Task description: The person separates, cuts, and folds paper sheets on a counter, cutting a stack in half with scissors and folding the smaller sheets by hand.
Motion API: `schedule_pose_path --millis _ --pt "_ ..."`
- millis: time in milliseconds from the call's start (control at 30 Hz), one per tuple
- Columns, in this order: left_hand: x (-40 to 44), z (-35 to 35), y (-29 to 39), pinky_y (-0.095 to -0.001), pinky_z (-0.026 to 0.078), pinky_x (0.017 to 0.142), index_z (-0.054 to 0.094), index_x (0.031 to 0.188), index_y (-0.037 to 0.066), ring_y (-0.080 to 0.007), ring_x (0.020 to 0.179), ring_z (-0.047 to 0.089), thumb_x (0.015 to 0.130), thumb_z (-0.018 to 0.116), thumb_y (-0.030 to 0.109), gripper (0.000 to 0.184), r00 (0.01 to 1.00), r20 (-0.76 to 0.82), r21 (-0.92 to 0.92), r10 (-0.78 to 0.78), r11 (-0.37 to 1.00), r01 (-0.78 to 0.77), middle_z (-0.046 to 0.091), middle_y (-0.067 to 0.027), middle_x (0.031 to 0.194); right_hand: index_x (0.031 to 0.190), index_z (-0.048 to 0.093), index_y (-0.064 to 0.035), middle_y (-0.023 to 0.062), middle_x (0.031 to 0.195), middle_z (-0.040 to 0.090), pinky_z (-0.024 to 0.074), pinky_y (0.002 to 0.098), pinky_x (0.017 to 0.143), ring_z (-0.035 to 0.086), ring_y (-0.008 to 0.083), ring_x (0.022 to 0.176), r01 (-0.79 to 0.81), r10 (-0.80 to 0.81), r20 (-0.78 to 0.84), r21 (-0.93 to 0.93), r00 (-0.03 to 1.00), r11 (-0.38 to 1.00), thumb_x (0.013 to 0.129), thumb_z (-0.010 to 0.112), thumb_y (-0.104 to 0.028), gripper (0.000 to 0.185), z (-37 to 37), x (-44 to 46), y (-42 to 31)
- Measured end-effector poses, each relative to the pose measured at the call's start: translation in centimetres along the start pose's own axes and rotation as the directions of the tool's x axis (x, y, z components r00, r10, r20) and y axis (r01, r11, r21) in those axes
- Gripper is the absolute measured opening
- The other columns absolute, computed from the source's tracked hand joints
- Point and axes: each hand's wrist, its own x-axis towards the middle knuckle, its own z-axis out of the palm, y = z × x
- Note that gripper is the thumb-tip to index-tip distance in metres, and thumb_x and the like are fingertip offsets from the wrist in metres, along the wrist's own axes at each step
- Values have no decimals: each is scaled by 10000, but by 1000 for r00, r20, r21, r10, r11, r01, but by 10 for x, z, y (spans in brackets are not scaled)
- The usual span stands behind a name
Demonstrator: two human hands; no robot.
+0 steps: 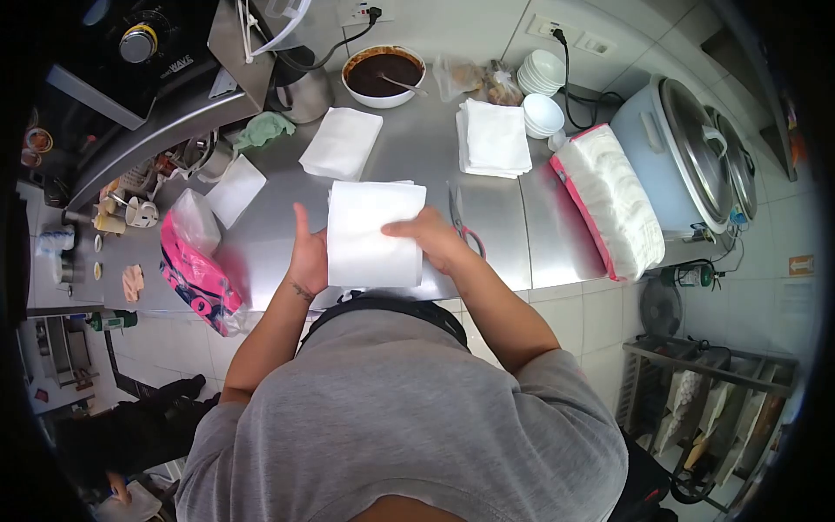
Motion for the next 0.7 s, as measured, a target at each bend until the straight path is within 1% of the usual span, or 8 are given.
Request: schedule_pose_path --millis 33,133,167,233,367,467,600,700 --pt "7 -12 -10 -412 418 995 409 1355 -14 -311 1200 510 874 479 631 808 993 75 50 95 994 -99 498 -180 1331 1243 523 31 151 1178 602 456 355 922 595 241 1051 -20 20 13 -7 1000 1000 761 727 -147 552 -5 -1 3" --pt "2 2 -13 -400 459 938 410 1327 -38 -284 1129 556 861 650 279 613 989 11 538 148 832 -131 535 -176 1264 1281 489 20 157 1219 573 435 351 949 570 239 1091 -53 53 41 -15 998 998 801 711 -215 579 -3 -4 3" --pt "3 6 -14 -376 478 898 440 1287 -44 -257 1052 591 757 696 44 595 992 -51 459 119 885 -82 573 -157 1190 1285 486 18 155 1216 574 435 349 948 573 238 1084 -26 32 48 -109 998 994 811 703 -231 578 -1 -4 2" --pt "8 -1 -18 -384 482 899 441 1284 -49 -267 1045 597 773 686 57 577 992 -52 468 115 880 -78 573 -161 1191 1292 480 13 152 1210 575 434 344 946 579 238 1071 32 -14 66 -287 998 958 831 688 -261 576 2 -3 -3" --pt "4 -4 -15 -391 472 931 443 1279 -57 -277 1075 585 778 669 38 558 991 45 294 124 947 -132 570 -163 1198 1234 513 8 134 1144 606 486 312 872 594 192 1019 -4 10 -63 92 998 996 839 680 -198 475 -2 1 -16" --pt "5 -8 -17 -408 453 962 412 1318 -36 -284 1119 561 832 625 72 541 988 42 368 146 917 -151 560 -156 1220 1191 533 10 119 1077 638 516 317 830 616 177 960 75 -69 29 -280 997 957 833 671 -114 403 -25 9 -5" --pt "-4 -6 -15 -414 446 961 383 1365 19 -277 1142 545 896 568 158 524 990 37 340 133 930 -137 532 -157 1265 1203 540 8 108 1052 658 523 315 818 646 182 913 300 -329 -345 -134 879 944 830 613 -12 380 -90 15 -70" --pt "-9 -9 -12 -413 437 966 389 1361 55 -268 1150 539 935 550 244 493 993 73 429 98 896 -119 529 -132 1267 1210 537 13 123 1062 646 505 335 830 635 210 912 355 -377 -379 -130 845 926 823 594 -2 391 -181 33 -108"
